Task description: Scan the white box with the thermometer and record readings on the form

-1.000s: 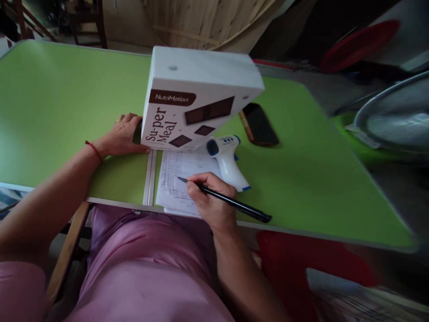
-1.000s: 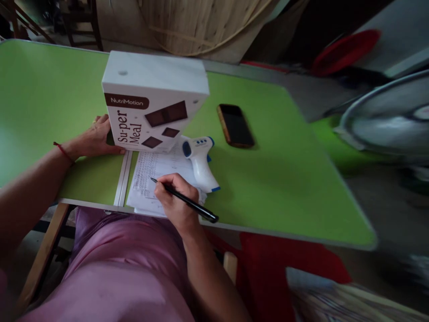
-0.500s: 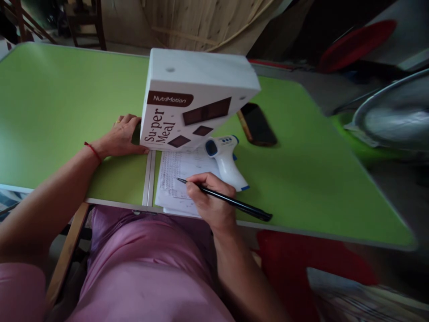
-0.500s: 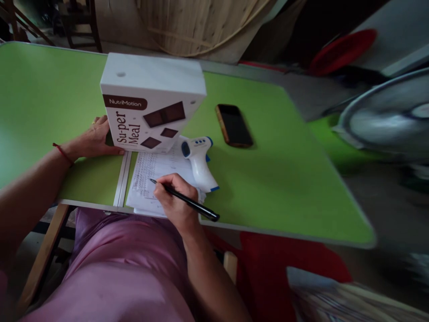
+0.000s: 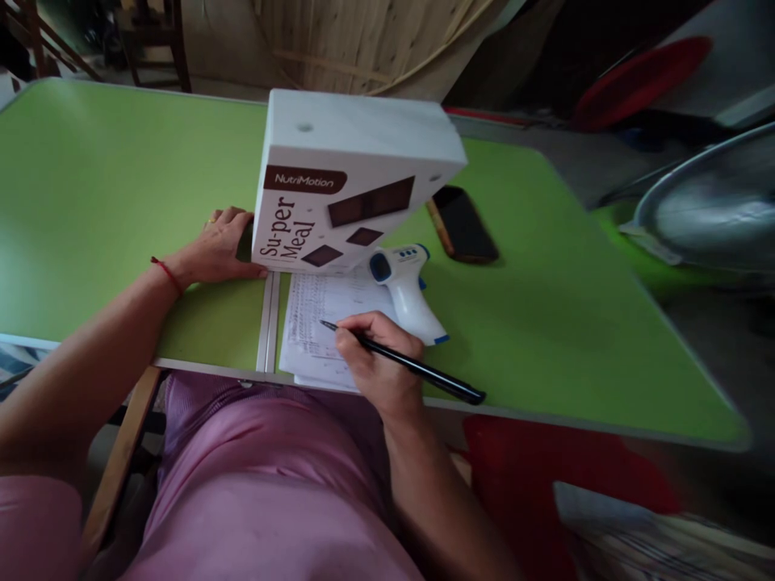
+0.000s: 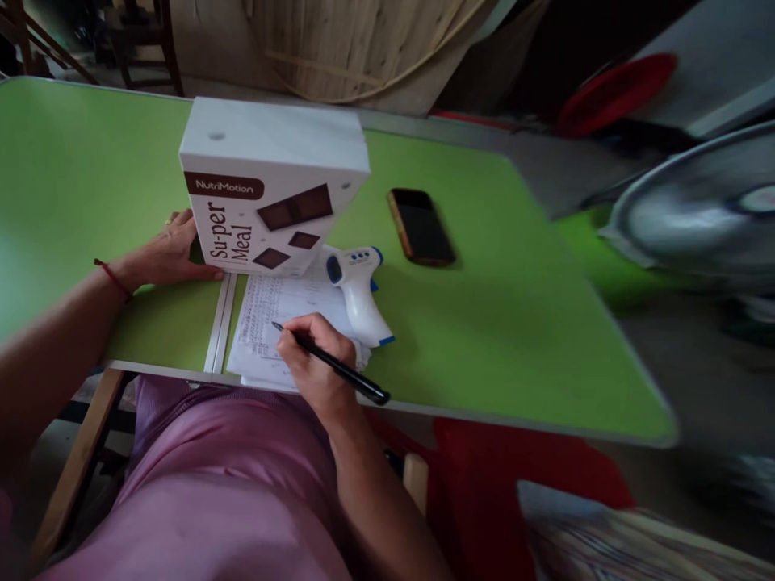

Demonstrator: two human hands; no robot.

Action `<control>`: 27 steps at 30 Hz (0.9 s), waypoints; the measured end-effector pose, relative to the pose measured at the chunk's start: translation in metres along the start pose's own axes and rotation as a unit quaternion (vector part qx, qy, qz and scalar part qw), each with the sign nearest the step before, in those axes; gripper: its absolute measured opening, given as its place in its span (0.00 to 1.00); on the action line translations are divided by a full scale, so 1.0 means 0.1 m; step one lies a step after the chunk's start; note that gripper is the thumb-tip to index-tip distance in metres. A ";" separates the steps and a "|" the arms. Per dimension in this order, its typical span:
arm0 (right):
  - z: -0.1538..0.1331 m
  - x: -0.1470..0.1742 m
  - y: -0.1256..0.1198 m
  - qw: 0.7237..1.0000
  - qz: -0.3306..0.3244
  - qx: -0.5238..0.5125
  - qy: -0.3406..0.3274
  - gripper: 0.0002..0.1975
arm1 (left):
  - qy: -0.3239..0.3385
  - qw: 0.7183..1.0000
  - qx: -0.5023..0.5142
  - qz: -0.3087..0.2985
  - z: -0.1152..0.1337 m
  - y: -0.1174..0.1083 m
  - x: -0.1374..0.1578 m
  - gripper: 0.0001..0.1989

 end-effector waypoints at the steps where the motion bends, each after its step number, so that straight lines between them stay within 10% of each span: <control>1: -0.01 0.00 0.00 1.000 -0.002 0.001 -0.002 0.07 | -0.001 1.000 0.000 -0.002 -0.01 0.01 0.00 0.50; 27: 0.00 0.00 -0.04 1.000 0.021 0.001 0.008 0.07 | 0.004 1.000 0.015 0.009 -0.01 -0.02 0.02 0.49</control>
Point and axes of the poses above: each hand's wrist, its own x-axis away from the middle knuckle, its own y-axis out of the palm, z = x × y, the point moved 9 cm from there along -x, towards the middle knuckle
